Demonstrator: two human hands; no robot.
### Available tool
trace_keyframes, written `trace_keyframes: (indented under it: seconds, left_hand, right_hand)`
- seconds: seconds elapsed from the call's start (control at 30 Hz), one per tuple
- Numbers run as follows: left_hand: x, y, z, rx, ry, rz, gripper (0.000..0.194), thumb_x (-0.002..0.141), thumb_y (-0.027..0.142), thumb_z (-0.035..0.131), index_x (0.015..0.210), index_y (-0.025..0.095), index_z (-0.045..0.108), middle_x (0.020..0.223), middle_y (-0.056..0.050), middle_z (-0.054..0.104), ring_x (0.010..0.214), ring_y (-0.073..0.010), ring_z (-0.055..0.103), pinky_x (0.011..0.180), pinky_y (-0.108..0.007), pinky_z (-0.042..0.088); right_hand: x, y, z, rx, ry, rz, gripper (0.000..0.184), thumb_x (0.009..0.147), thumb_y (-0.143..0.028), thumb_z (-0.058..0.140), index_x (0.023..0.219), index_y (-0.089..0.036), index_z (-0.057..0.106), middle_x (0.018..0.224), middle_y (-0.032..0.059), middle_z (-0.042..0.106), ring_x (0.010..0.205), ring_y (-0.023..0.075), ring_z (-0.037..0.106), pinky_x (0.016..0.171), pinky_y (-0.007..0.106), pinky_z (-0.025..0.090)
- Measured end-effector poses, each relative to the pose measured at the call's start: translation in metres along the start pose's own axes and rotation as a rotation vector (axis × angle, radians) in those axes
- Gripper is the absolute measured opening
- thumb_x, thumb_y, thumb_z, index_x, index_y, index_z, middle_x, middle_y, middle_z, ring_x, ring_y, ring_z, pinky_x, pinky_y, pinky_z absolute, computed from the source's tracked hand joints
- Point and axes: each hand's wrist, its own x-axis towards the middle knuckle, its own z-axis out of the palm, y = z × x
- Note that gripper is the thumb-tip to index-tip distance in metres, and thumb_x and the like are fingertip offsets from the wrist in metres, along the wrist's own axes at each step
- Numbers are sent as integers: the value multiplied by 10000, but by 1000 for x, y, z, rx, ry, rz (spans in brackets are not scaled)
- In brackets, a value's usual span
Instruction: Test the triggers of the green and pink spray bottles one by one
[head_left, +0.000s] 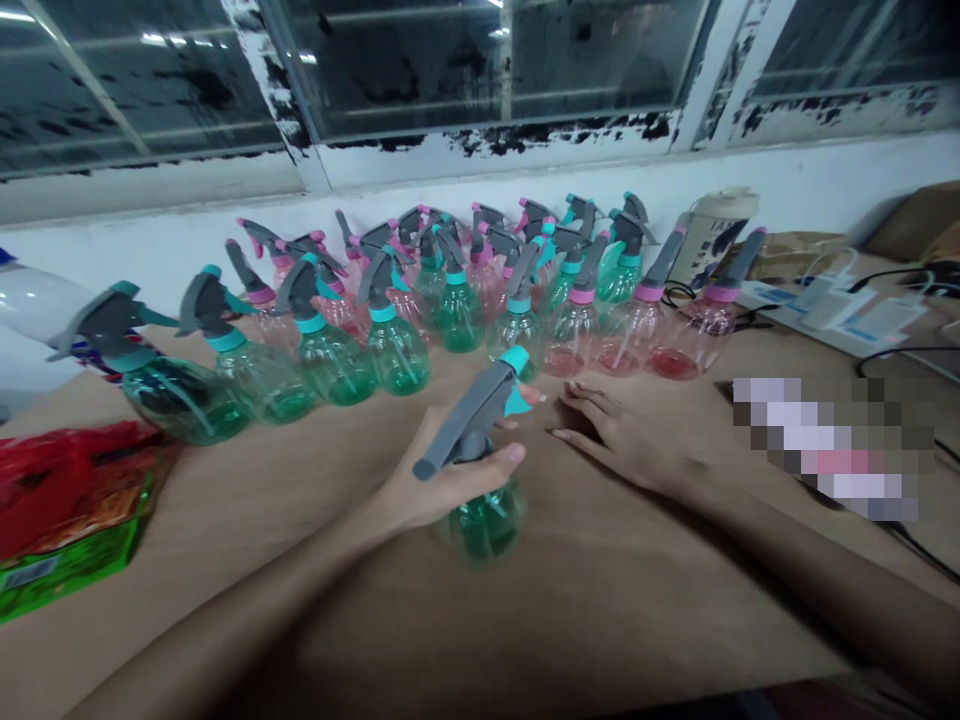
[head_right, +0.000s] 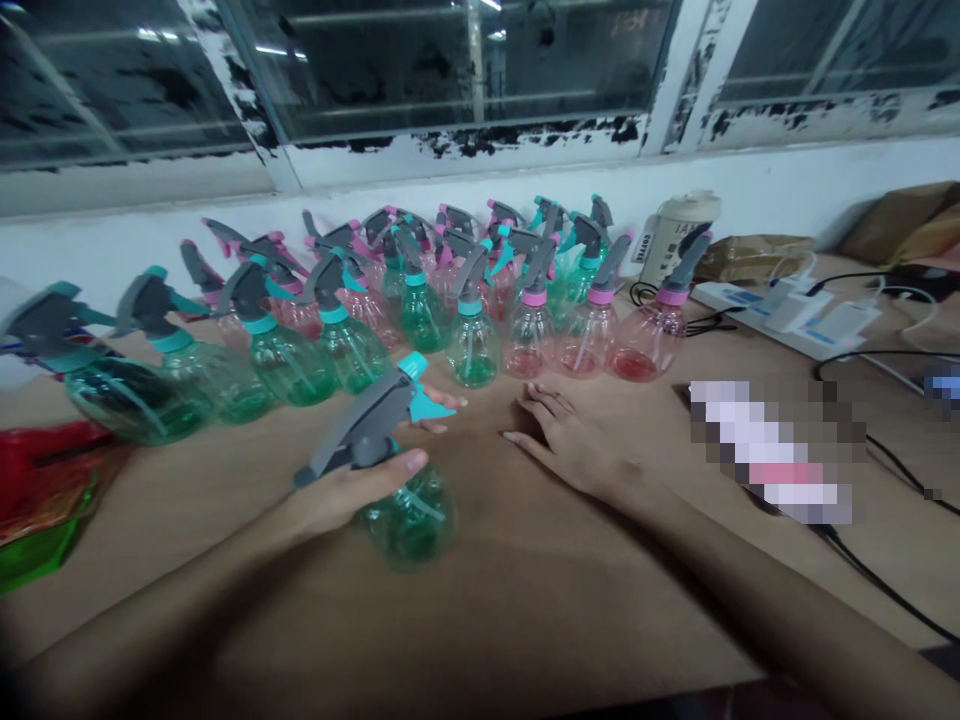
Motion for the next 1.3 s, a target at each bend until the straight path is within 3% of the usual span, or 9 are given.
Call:
trace_keyframes:
  seconds: [0.13,0.3,0.43,0.53,0.63,0.83,1.07,1.2,1.3]
  left_hand:
    - [0,-11,-3,-105,-5,-63,329,785,334,599,1079,186,598,926,-81,662,925,-231,617,694,-332,524]
    - [0,-10,-2,-93,25,-37,321,782,334,602,1061,176,608,833,-65,664,798,-205,637,746,-366,527]
    - [-2,-2,2,-1,-3,94,399,751,251,600,1147,215,572,926,-57,666,800,-188,631,761,-355,539]
    - [-2,1,5,16,-10,204,442,718,196,604,1158,236,578,987,-48,659,687,-143,608,764,-340,546]
    - [-2,1,6,-13,-2,209,434,729,177,594,1158,241,578,976,-33,660,602,-111,565,768,-334,549]
    - [-2,-2,6,-22,-4,253,475,721,146,604,1176,277,559,1089,-34,633,655,-117,558,775,-319,547]
    - [-1,-1,6,19,6,241,404,710,177,604,1107,252,583,944,-27,650,597,-114,560,731,-317,549]
    - [-2,3,6,54,56,176,241,699,188,584,938,203,608,915,-45,655,699,-159,625,676,-309,547]
    - [-3,5,6,62,94,117,131,707,201,555,832,176,584,806,-32,637,574,-134,592,611,-305,537]
  right_hand:
    - [0,-1,-1,7,3,1,593,863,-588,388,1292,-190,482,1373,134,470,1283,280,413,1067,496,340]
    - [0,-2,-2,-14,-5,1,608,867,-589,374,1285,-163,491,1378,146,462,1289,284,404,1074,485,332]
    - [0,-4,-5,-20,-18,10,601,876,-584,354,1301,-177,477,1382,134,460,1294,279,398,1077,493,320]
    - [0,-5,-7,-26,-35,8,612,879,-587,338,1310,-173,466,1386,133,455,1296,275,396,1077,491,319]
    - [0,-5,-8,-51,-59,14,637,878,-596,327,1305,-147,470,1394,140,445,1303,273,385,1087,472,309]
    - [0,-7,-10,-58,-56,22,653,879,-603,306,1291,-129,486,1392,152,445,1304,272,384,1089,466,308]
    - [1,-6,-8,-36,-32,16,623,879,-595,322,1292,-159,488,1374,145,467,1288,277,406,1075,490,320]
    - [0,-5,-7,-44,-30,18,637,875,-604,321,1285,-149,494,1374,150,467,1291,279,403,1076,488,319]
    - [0,-4,-5,-39,-32,12,642,873,-606,326,1288,-143,490,1378,148,463,1300,271,390,1083,474,316]
